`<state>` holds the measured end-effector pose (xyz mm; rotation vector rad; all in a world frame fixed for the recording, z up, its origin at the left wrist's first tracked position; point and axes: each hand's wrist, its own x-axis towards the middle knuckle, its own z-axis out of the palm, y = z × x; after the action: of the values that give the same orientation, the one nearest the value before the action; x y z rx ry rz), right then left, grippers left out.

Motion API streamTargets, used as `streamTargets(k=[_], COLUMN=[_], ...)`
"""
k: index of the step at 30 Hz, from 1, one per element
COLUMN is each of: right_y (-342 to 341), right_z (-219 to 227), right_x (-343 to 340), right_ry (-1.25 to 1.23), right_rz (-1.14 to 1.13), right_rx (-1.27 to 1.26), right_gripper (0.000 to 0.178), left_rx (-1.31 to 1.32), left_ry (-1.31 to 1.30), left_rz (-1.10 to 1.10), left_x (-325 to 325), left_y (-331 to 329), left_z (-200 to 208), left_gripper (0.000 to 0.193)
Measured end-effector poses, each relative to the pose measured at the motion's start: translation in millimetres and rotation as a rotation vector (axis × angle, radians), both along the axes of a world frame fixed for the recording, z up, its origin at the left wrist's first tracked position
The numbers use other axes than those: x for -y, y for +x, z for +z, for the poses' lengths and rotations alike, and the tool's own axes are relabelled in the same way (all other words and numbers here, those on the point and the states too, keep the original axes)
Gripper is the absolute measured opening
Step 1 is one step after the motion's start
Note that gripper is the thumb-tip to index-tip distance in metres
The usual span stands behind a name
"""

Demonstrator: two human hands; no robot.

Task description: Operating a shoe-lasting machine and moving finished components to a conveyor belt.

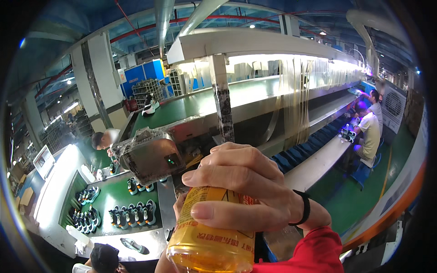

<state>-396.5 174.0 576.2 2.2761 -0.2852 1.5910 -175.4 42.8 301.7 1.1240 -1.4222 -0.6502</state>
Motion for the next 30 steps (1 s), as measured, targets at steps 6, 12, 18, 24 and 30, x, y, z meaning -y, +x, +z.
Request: streamTargets(k=[6, 12, 18, 24, 30], right_y=[-1.9, -4.7, -6.2, -9.2, -10.5], right_z=[20.3, 34.5, 47.9, 55.4, 63.4], right_x=[-5.8, -3.0, -12.3, -14.5, -14.8], right_ry=[-0.059, -0.225, -0.271, -0.310, -0.372], right_rz=[-0.005, 0.046, 0.026, 0.017, 0.004], right_rx=[-0.027, 0.006, -0.027, -0.055, -0.069], right_gripper=[0.044, 0.036, 0.037, 0.037, 0.036], left_rx=[0.006, -0.013, -0.003, -0.003, -0.030], left_ry=[-0.027, -0.013, -0.029, -0.025, -0.011], left_rz=[0.001, 0.012, 0.021, 0.026, 0.016], left_x=[-3.3, -6.8, -5.4, -5.0, -4.0], left_y=[-1.1, 1.4, 1.4, 1.2, 1.9], left_z=[3.9, 2.9, 2.2, 4.3, 4.4], left_gripper=[0.028, 0.028, 0.028, 0.028, 0.028])
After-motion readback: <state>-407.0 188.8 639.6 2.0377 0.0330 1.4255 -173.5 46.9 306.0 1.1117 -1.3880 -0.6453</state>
